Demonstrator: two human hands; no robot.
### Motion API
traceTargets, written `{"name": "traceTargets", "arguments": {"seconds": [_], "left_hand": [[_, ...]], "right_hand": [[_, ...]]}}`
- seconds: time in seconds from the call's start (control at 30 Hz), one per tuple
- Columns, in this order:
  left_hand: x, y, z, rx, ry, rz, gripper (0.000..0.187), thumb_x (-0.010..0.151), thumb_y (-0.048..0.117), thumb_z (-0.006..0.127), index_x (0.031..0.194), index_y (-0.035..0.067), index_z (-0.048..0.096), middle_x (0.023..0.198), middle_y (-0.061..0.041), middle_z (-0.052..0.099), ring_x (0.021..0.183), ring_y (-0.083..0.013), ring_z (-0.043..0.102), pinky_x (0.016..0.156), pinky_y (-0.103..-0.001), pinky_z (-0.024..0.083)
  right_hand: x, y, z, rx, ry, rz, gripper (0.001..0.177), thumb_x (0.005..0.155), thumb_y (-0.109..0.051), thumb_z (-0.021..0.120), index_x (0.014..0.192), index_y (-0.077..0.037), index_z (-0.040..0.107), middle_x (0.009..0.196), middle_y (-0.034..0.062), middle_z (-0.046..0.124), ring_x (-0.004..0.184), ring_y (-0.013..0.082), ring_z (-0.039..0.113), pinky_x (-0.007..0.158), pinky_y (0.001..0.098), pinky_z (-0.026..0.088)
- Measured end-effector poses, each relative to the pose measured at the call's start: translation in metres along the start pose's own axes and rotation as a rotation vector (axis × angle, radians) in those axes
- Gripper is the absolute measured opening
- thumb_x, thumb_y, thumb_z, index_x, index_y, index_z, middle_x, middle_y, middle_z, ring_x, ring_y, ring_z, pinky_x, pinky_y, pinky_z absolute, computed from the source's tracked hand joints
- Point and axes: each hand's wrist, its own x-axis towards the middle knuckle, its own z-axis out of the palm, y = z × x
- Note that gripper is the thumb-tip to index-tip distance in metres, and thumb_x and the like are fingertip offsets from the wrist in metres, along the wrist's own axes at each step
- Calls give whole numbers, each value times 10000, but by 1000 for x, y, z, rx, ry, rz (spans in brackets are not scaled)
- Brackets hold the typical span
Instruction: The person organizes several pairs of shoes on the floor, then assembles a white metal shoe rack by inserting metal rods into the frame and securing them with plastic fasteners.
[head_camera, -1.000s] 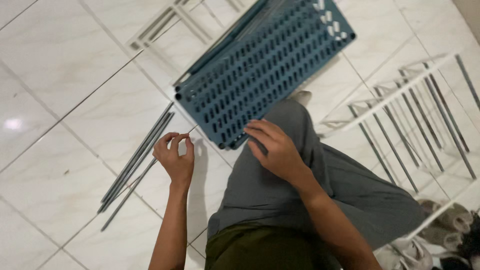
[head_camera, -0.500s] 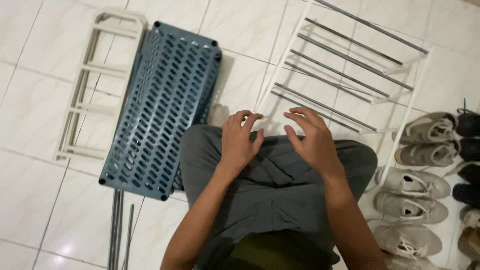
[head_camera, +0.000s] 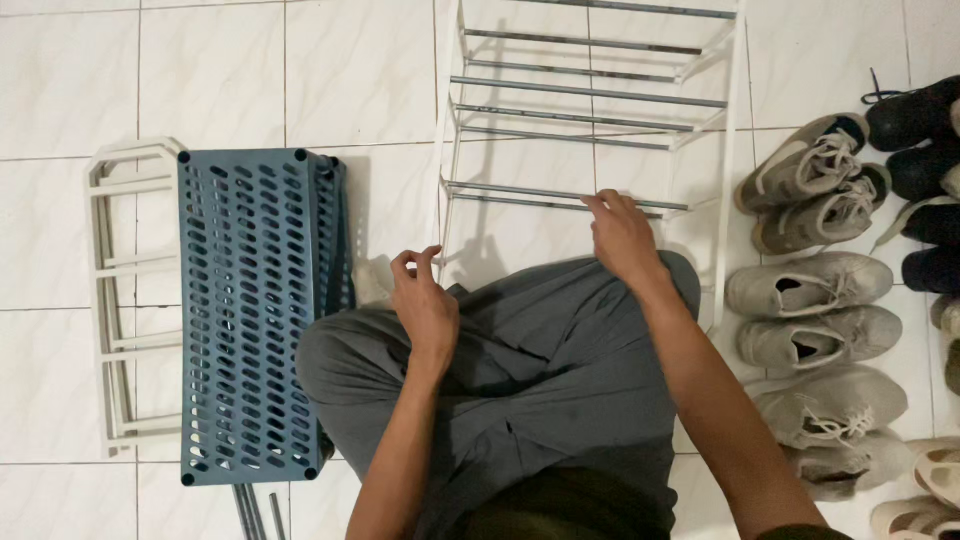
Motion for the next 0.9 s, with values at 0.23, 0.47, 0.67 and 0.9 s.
{"name": "traceTargets", "arguments": {"seconds": [0.23, 0.47, 0.67, 0.9], "left_hand": [[7, 15, -7, 60, 74, 47, 504, 711, -149, 615, 1128, 116, 715, 1193, -157, 563, 938, -348, 609, 775, -503, 471], [14, 61, -11, 91, 298, 260, 365, 724, -59, 666, 1029, 135, 719, 1251, -132, 571, 1202, -366, 569, 950, -526, 399], [32, 103, 43, -168, -42, 567, 333, 811, -20, 684, 1117, 112, 693, 1223, -85, 627, 1197, -304, 585, 991, -460, 441], [70, 93, 101, -6, 87, 625, 333, 829, 147, 712, 1153, 69, 702, 1189, -110, 662, 1185, -313, 580, 1002, -478, 423]], "right_hand": [[38, 17, 41, -66, 61, 53, 263, 878, 60, 603, 1093, -74, 675, 960, 117, 663, 978, 351, 604, 854, 484, 467], [52, 12, 25, 28, 178, 23, 261, 846, 98, 610, 1033, -75, 669, 938, 105, 663, 980, 342, 600, 832, 473, 445], [64, -3, -8, 31, 310, -76, 195, 898, 51, 644, 1051, -65, 678, 971, 108, 653, 979, 339, 590, 858, 469, 448], [73, -27, -52, 62, 383, -131, 187, 933, 9, 684, 1112, -47, 685, 1006, 122, 657, 1008, 347, 592, 883, 473, 453]]}}
